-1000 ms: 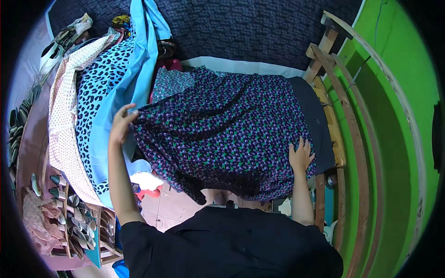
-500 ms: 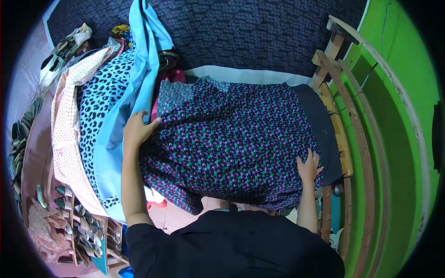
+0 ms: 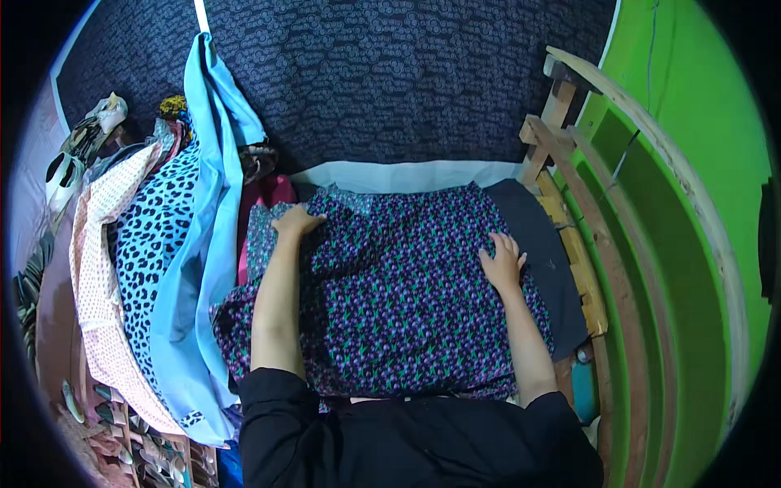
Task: Fold various pieces of fabric and clothing items and stack them.
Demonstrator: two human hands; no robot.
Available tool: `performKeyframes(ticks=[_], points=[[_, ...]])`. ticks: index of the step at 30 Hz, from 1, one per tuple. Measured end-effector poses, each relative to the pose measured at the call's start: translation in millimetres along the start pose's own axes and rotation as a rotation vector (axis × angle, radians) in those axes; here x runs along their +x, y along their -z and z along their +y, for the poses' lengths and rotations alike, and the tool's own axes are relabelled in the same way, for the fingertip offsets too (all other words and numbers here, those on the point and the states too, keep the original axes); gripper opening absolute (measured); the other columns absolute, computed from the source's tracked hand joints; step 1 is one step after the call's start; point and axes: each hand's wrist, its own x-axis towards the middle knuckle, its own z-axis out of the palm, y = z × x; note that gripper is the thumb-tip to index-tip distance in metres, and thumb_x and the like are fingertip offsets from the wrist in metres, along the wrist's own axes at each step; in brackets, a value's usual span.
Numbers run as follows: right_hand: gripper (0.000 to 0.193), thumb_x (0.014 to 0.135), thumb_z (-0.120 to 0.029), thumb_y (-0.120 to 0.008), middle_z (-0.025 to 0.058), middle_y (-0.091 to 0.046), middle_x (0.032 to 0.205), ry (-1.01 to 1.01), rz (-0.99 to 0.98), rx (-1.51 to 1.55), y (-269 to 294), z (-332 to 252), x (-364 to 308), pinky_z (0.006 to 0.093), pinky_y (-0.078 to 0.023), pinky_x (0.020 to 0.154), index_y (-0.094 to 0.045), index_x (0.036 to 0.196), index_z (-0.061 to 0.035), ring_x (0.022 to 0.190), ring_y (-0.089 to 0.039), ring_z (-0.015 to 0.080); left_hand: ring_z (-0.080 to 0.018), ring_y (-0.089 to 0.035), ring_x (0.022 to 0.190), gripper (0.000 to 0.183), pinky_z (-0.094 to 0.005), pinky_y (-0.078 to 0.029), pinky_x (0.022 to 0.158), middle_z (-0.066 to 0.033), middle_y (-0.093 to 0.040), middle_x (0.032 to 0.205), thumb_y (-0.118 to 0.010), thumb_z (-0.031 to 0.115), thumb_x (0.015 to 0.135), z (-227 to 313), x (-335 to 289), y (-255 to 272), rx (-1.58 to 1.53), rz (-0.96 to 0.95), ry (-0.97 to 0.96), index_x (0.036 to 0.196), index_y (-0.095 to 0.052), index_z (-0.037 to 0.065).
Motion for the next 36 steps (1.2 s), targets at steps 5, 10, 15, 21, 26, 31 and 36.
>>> performKeyframes(ticks=[5, 10, 15, 21, 26, 31, 36], points=[[0.044, 0.078, -0.029, -0.057, 0.0079, -0.04, 0.129, -0.04, -0.134, 0.005, -28.9, 5.2, 43.3, 0.063, -0.011, 0.099, -0.048, 0.118, -0.0126, 0.125, -0.029, 0.0284, -0.029, -0.058, 0.097, 0.042, -0.0413, -0.043, 0.082, -0.0148, -0.062, 0.098, -0.067, 0.039, 0.069, -33.5, 47.5, -21.5, -0.152, -0.049, -0.125, 0.101, -0.061, 0.012], [0.051, 0.078, -0.034, -0.058, 0.0104, -0.04, 0.128, -0.08, -0.076, 0.022, -37.9, 5.9, 79.4, 0.0615, -0.011, 0.099, -0.044, 0.122, -0.0115, 0.124, -0.029, 0.0296, -0.0345, -0.059, 0.081, 0.025, -0.044, -0.044, 0.066, -0.0168, -0.061, 0.081, -0.059, 0.02, 0.077, -36.4, 55.3, -5.9, -0.277, 0.523, -0.06, 0.096, -0.05, 0.008], [0.066, 0.075, -0.043, -0.058, 0.0157, -0.039, 0.128, -0.276, -0.095, -0.072, -39.7, 7.7, 108.6, 0.0599, -0.012, 0.099, -0.037, 0.128, -0.0081, 0.123, -0.03, 0.0329, -0.025, -0.053, 0.094, 0.038, -0.0447, -0.04, 0.072, -0.0101, -0.053, 0.101, -0.061, 0.016, 0.069, 4.0, 51.2, -8.2, 0.151, 0.653, -0.157, 0.104, -0.049, 0.008], [0.054, 0.072, -0.038, -0.063, 0.0114, -0.046, 0.121, -0.328, -0.118, -0.078, -26.8, 7.3, 124.9, 0.0572, -0.017, 0.098, -0.051, 0.118, -0.0122, 0.118, -0.037, 0.0313, -0.0274, -0.046, 0.112, 0.056, -0.0542, -0.028, 0.092, -0.0114, -0.051, 0.119, -0.061, 0.043, 0.073, 80.5, 54.5, -27.0, 0.038, 0.105, -0.478, 0.117, -0.05, 0.01], [0.026, 0.072, -0.022, -0.066, 0.0093, -0.06, 0.088, -0.007, 0.07, 0.017, -50.5, 34.1, 132.4, 0.0394, -0.042, 0.075, -0.061, 0.094, -0.0099, 0.086, -0.058, 0.026, -0.0293, -0.051, 0.108, 0.051, -0.0572, -0.028, 0.093, -0.0099, -0.058, 0.112, -0.063, 0.045, 0.072, 93.9, 82.8, -73.3, 0.018, -0.356, -0.45, 0.11, -0.058, 0.012], [0.019, 0.075, -0.005, -0.059, 0.0069, -0.06, 0.085, -0.017, 0.025, 0.447, -47.1, 44.7, 138.8, 0.0299, -0.043, 0.069, -0.055, 0.094, -0.0041, 0.08, -0.058, 0.0189, -0.0275, -0.058, 0.095, 0.038, -0.0496, -0.036, 0.089, -0.0119, -0.062, 0.098, -0.068, 0.032, 0.071, 95.8, 90.0, -73.0, -0.204, -0.188, -0.546, 0.099, -0.06, 0.007], [0.028, 0.073, 0.01, -0.044, 0.005, -0.057, 0.094, 0.146, -0.218, 1.081, 4.7, 8.9, 126.5, 0.0239, -0.037, 0.086, -0.052, 0.099, 0.0021, 0.094, -0.051, 0.0118, -0.029, -0.052, 0.103, 0.051, -0.0433, -0.035, 0.092, -0.0158, -0.056, 0.107, -0.069, 0.024, 0.067, 108.2, 57.3, -22.2, -0.228, -0.129, -0.685, 0.112, -0.05, 0.007]])
